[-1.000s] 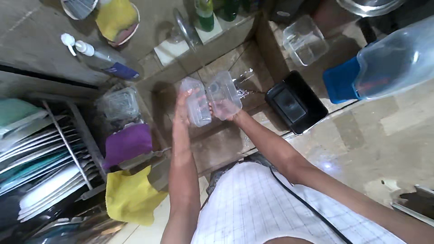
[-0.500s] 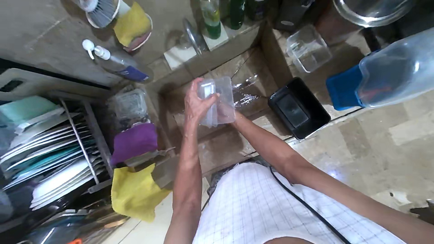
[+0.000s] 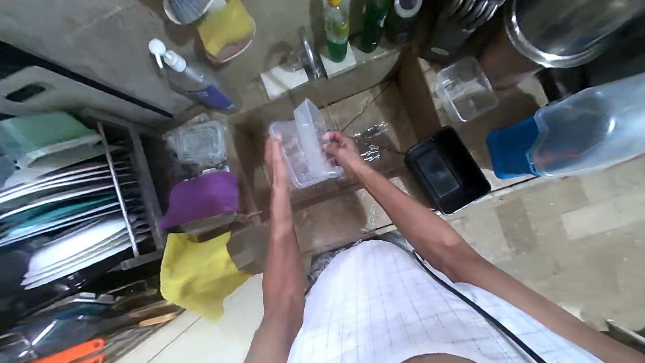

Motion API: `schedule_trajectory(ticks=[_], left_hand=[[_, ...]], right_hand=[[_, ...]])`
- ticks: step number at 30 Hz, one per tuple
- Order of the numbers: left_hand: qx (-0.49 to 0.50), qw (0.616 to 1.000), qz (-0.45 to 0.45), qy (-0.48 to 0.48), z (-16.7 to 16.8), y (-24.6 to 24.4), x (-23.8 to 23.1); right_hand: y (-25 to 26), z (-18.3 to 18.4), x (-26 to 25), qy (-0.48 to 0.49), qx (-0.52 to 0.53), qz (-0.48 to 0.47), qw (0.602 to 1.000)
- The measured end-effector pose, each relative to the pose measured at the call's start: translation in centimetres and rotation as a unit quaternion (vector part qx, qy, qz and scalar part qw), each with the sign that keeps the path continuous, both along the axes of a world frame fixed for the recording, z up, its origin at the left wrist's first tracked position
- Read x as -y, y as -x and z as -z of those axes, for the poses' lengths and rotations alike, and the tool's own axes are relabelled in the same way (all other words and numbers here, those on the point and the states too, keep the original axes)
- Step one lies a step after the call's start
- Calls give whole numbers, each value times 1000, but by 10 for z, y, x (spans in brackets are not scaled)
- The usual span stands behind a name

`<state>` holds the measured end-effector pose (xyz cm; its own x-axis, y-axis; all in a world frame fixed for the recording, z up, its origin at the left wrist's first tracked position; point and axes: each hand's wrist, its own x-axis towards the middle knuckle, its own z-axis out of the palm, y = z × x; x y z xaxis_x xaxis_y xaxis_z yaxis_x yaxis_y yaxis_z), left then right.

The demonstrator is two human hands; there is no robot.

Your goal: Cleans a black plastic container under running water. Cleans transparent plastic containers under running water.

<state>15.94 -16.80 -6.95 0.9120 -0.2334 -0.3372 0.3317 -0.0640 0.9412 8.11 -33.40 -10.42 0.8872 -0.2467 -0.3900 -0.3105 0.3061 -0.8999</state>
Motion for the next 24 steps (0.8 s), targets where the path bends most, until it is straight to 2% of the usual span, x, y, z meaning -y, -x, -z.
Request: schedule_trajectory(ticks=[4,7,9,11,12,14,16,18,22,24], left_hand=[[-59,994,-10,91,10,5,-10],[-54,993,-24,98,23,6,-18],[-57,993,-23,102,19,7,-23],[-49,992,-8,117,15,8,-25],[-35,992,9,122,14,9,-24],[-12,992,26,119,12,12,-13],[-12,994,17,110,9,18,4],[-15,996,-2,88,12,22,17],[50,998,30,0,29,18,25],[114,991,70,-31,33,16,28]], right_hand=[[13,-13,13,12,-6,23,1000],[27,-27,32,125,9,94,988],[34,-23,50,295,-12,114,949],[39,-16,60,457,-60,105,881],[40,-16,59,511,-87,80,851],[41,-17,48,566,-108,14,817],[40,-21,31,564,-91,-31,820],[40,-26,24,520,-57,-48,851],[46,-28,36,313,-21,-57,948],[52,-26,43,214,-22,-49,975]])
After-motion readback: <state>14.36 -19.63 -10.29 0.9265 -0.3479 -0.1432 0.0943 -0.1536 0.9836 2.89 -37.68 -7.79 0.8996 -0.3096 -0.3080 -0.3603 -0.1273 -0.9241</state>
